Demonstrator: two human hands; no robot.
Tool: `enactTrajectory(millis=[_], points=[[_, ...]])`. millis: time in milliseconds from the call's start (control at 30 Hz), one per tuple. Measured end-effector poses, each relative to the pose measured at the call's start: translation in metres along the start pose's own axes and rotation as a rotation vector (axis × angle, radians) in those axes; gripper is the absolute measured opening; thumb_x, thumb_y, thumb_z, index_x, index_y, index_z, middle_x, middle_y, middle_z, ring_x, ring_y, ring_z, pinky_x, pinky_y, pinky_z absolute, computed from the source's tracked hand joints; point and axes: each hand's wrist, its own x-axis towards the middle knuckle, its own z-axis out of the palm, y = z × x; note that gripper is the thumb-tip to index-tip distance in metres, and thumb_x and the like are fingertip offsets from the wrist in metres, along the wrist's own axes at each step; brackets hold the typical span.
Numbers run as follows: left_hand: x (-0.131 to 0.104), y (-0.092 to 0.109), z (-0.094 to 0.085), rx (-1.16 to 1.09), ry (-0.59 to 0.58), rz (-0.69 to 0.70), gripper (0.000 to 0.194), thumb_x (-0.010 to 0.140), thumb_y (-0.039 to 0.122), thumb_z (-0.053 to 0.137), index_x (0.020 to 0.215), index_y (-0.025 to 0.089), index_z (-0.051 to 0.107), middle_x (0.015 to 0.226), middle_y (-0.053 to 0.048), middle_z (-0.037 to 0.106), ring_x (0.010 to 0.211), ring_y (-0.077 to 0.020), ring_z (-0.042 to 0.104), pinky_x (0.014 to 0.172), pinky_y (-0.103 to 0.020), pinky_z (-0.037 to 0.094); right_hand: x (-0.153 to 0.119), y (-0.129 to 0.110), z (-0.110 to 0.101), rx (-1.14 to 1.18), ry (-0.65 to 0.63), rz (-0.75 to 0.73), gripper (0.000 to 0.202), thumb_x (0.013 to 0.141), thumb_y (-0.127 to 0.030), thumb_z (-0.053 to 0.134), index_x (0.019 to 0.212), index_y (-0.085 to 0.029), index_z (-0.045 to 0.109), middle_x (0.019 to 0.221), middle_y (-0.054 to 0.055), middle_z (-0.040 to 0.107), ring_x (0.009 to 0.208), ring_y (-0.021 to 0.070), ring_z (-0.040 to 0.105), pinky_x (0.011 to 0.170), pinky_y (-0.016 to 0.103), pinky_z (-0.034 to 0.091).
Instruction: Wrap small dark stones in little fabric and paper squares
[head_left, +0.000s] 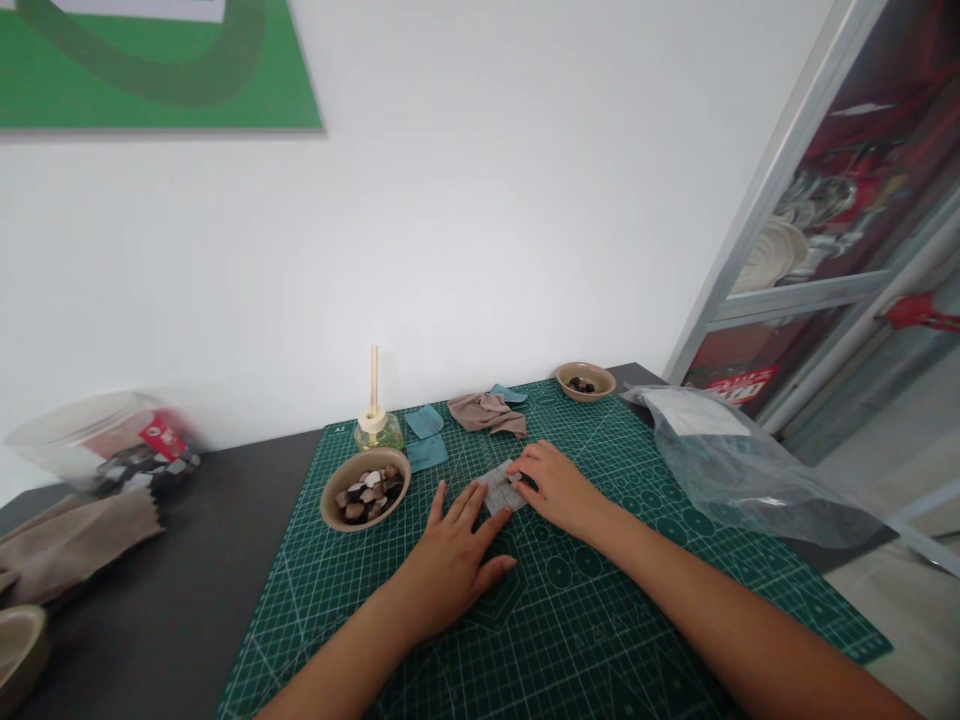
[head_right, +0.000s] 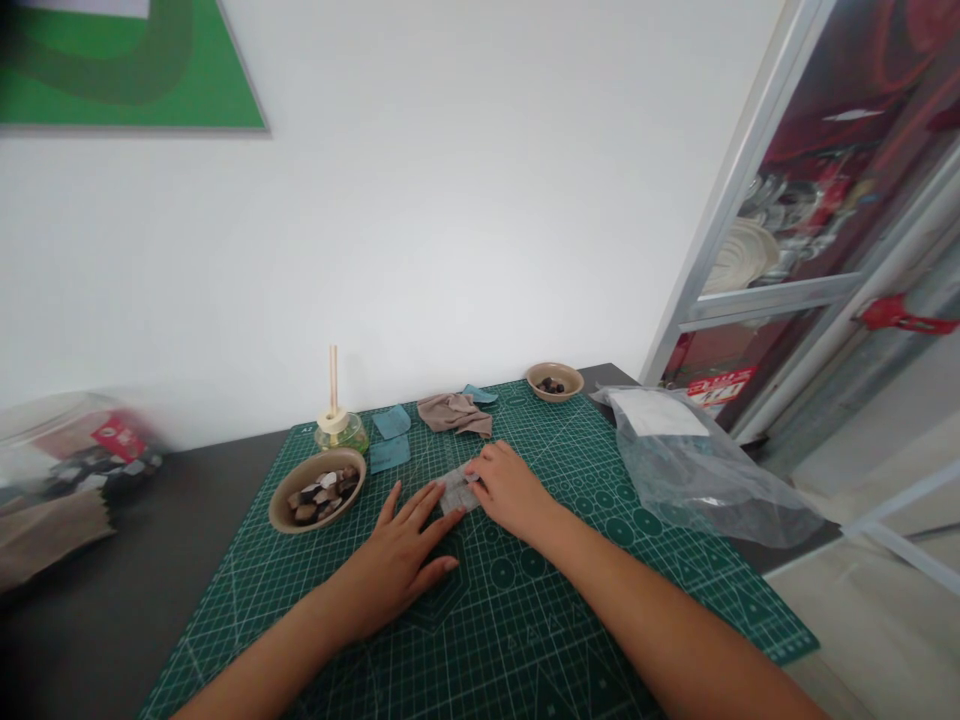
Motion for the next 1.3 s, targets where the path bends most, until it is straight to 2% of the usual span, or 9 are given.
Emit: enactTrajectory(millis=[167,367,533,733,900,1100,1300], points=[[-0.0006,-0.003,-0.0024,-0.014,-0.007,0.015,0.05,0.097,0.05,0.035,0.14,0.025,0.036,0.148,-0.015,0.032,0.137,-0.0312,0.024,0.106,-0.063,0.016,0.002,-0.0073,0.0034,0.061,0.008,-0.056,0.014,0.083,-0.01,0.056,0.092,-0.016,0.064,0.092,0.007,0.058,0.093,0.0209,0.05,0.084,0.036,0.044],[-0.0004,-0.0024,-0.0027,-0.011,-0.013,0.019,0.048,0.097,0.048,0.035,0.139,0.024,0.039,0.147,-0.015,0.033,0.138,-0.0314,0.023,0.106,-0.062,0.017,0.0016,-0.0011,-0.002,-0.045,0.037,0.038,0.009,0.082,-0.009,0.057,0.088,-0.013,0.063,0.091,0.009,0.059,0.093,0.0233,0.048,0.084,0.039,0.043],[-0.0015,-0.0033,-0.0013,-0.007,-0.025,0.024,0.05,0.098,0.044,0.036,0.143,0.023,0.03,0.149,-0.015,0.028,0.139,-0.0296,0.019,0.108,-0.06,0.018,0.002,-0.0069,0.0005,0.068,0.012,-0.06,0.012,0.081,-0.008,0.058,0.089,-0.015,0.062,0.092,0.006,0.06,0.093,0.02,0.049,0.084,0.034,0.043],[-0.0014,-0.0039,-0.0032,-0.004,-0.04,0.039,0.048,0.098,0.044,0.036,0.141,0.022,0.035,0.149,-0.017,0.028,0.139,-0.031,0.019,0.107,-0.061,0.016,0.0016,-0.0049,-0.0003,-0.012,0.022,0.014,0.008,0.082,-0.009,0.057,0.087,-0.014,0.061,0.09,0.007,0.06,0.091,0.0218,0.049,0.083,0.037,0.042],[-0.0015,-0.0058,-0.0004,0.0,-0.025,0.039,0.049,0.098,0.04,0.037,0.144,0.024,0.028,0.15,-0.015,0.027,0.139,-0.0296,0.018,0.107,-0.06,0.017,0.0019,-0.0097,0.0016,0.085,-0.028,-0.077,0.012,0.081,-0.008,0.058,0.089,-0.016,0.061,0.092,0.006,0.06,0.092,0.0202,0.05,0.083,0.034,0.044],[-0.0014,-0.0083,0.0006,0.018,-0.023,0.043,0.044,0.097,0.037,0.041,0.139,0.026,0.036,0.149,-0.015,0.03,0.138,-0.0284,0.022,0.108,-0.059,0.018,0.0017,-0.0008,-0.0002,0.001,0.006,0.017,0.01,0.082,-0.008,0.056,0.088,-0.015,0.06,0.092,0.007,0.059,0.092,0.0214,0.049,0.083,0.037,0.042],[-0.0004,-0.0077,0.0019,0.004,-0.001,0.032,0.046,0.096,0.034,0.045,0.14,0.027,0.034,0.149,-0.013,0.029,0.139,-0.0281,0.021,0.108,-0.058,0.019,0.0023,-0.0063,0.0011,0.072,-0.033,-0.081,0.012,0.083,-0.008,0.056,0.091,-0.015,0.06,0.095,0.007,0.059,0.093,0.02,0.05,0.085,0.034,0.044]])
